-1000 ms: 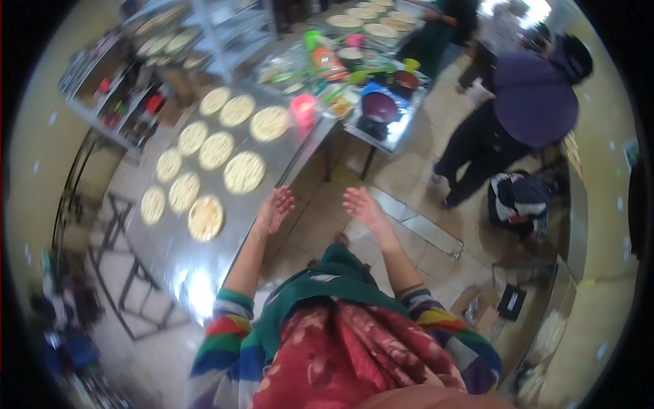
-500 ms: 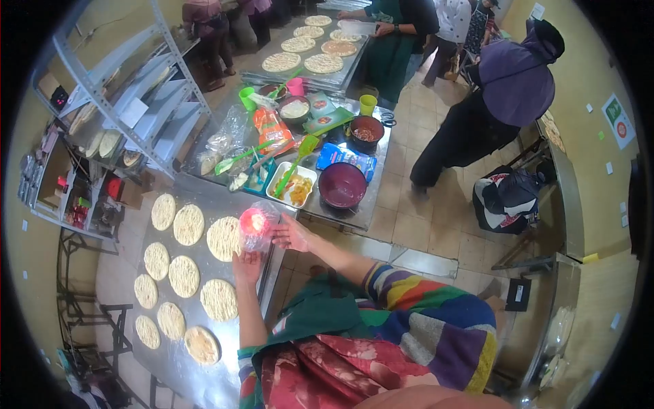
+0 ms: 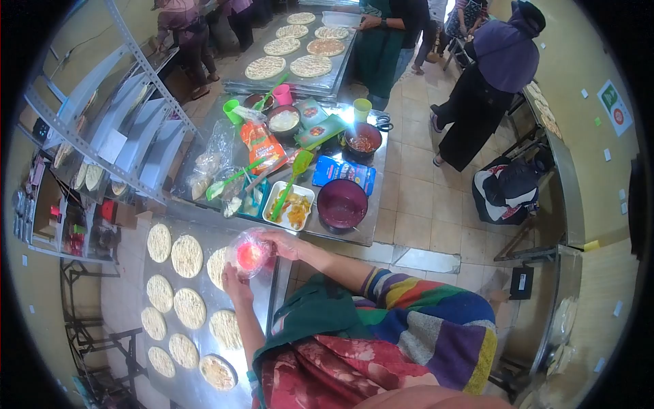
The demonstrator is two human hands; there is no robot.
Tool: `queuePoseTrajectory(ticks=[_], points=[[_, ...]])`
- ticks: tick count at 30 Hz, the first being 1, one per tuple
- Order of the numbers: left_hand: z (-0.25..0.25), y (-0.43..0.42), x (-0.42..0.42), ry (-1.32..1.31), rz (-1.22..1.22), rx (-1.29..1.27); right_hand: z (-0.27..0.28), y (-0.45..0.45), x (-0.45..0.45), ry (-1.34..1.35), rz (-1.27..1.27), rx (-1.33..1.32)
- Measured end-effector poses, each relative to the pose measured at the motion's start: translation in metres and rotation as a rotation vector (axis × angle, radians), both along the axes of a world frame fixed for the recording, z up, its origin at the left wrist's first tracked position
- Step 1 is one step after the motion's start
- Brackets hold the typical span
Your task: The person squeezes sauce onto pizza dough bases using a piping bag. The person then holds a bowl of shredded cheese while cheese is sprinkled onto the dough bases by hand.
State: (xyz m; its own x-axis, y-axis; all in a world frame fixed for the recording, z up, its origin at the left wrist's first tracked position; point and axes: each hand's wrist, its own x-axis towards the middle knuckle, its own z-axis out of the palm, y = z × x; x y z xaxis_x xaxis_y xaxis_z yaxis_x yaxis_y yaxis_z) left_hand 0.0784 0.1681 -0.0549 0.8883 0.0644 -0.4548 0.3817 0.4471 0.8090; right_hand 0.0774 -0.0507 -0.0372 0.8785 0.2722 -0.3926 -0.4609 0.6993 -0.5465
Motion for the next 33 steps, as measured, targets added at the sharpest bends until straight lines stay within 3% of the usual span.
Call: queuePoseTrajectory(ticks=[3,6,11,15,16,19,20,23,24,27,29,32,33], points=[[0.067,-0.023,-0.008,-0.037,0.121,0.288,0.022,-0.007,0.007,-0.246,0.092,-0.326],[0.075,-0.006,-0.011,-0.155,0.051,0.275,0.055,-0.008,0.011,-0.372,0.154,-0.535],[0.056,0.026,-0.032,-0.128,0.054,0.01,0.066,-0.003,0.014,-0.376,0.245,-0.363],[0.005,0.029,-0.055,-0.055,-0.496,0.502,0.065,0.005,0.016,-0.362,0.286,-0.249],[0.012,0.013,-0.056,-0.097,-0.544,0.667,0.07,0.006,0.015,-0.36,0.299,-0.247],[0.041,-0.031,-0.046,-0.365,-0.461,0.674,0.081,0.01,0.013,-0.337,0.348,-0.327],[0.045,-0.042,-0.041,-0.459,-0.322,0.652,0.075,0.013,0.015,-0.373,0.351,-0.363],[0.044,-0.049,-0.022,-0.514,-0.282,0.565,0.062,0.015,0.018,-0.454,0.36,-0.46],[0.037,-0.053,-0.018,-0.663,-0.173,0.674,0.067,0.014,0.016,-0.462,0.365,-0.481],[0.019,-0.046,-0.007,-0.555,-0.303,0.457,0.07,0.011,0.011,-0.49,0.392,-0.472],[-0.014,-0.034,0.003,-0.521,-0.262,0.446,0.071,0.011,0.007,-0.463,0.448,-0.488],[-0.012,-0.037,0.001,-0.54,-0.202,0.453,0.079,-0.002,0.0,-0.506,0.363,-0.47],[-0.009,-0.04,-0.001,-0.556,-0.182,0.461,0.07,-0.006,0.0,-0.564,0.328,-0.654]])
